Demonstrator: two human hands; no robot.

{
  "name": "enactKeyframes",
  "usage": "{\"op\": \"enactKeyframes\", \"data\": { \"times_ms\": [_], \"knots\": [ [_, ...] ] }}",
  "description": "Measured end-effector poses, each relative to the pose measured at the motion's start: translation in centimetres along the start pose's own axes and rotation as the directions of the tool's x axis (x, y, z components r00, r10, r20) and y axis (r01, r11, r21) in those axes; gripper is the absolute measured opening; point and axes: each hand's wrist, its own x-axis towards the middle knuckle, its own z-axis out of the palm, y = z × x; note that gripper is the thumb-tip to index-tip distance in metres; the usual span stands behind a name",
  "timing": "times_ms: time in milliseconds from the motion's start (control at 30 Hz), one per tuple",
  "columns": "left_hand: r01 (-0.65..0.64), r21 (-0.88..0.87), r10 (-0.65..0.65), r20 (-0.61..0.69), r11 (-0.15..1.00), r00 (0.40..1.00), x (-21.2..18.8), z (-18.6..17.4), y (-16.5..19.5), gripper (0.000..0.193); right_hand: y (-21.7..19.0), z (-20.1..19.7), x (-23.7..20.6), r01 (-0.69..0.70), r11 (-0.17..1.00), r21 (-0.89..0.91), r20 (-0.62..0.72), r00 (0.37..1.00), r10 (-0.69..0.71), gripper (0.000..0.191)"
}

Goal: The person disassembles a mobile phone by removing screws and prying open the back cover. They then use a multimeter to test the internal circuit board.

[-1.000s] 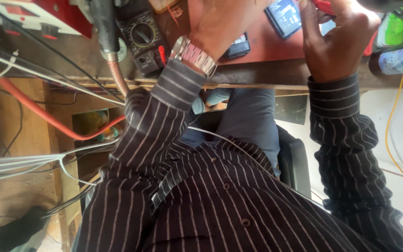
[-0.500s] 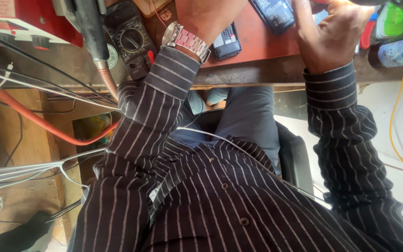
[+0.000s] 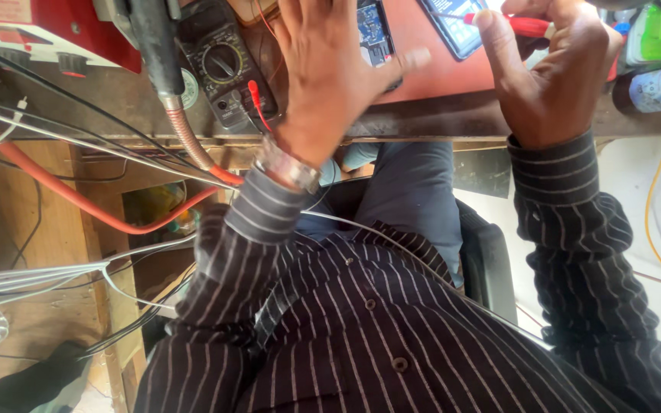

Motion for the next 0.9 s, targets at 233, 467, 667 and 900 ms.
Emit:
{"op": "enactKeyframes", "data": {
  "times_ms": [233,467,667,900],
  "knots": [
    [0.261,0.081,-0.272,0.167,0.962,0.948,-0.9,1.6,1.3,0.097,-0.8,0.1,0.2,0.036,0.999,0.022,0.012,0.999,-0.036,0.012],
    [0.085,-0.130,-0.042,0.301,0.988,0.953,-1.4,-0.1,-2.0,0.088,-1.4,-0.2,0.1,0.008,1.000,-0.022,0.077,0.997,-0.006,0.009],
    [0.000,-0.321,0.135,0.401,0.947,0.906,-0.7,-2.8,-3.3,0.088,-2.3,-0.8,0.6,0.082,0.996,-0.024,0.153,0.985,-0.077,0.005],
    [-0.023,-0.185,0.076,0.286,0.982,0.955,0.4,-1.1,-0.5,0.074,-3.2,-2.0,1.4,0.123,0.971,-0.204,0.228,0.971,-0.075,0.008]
  ]
}}
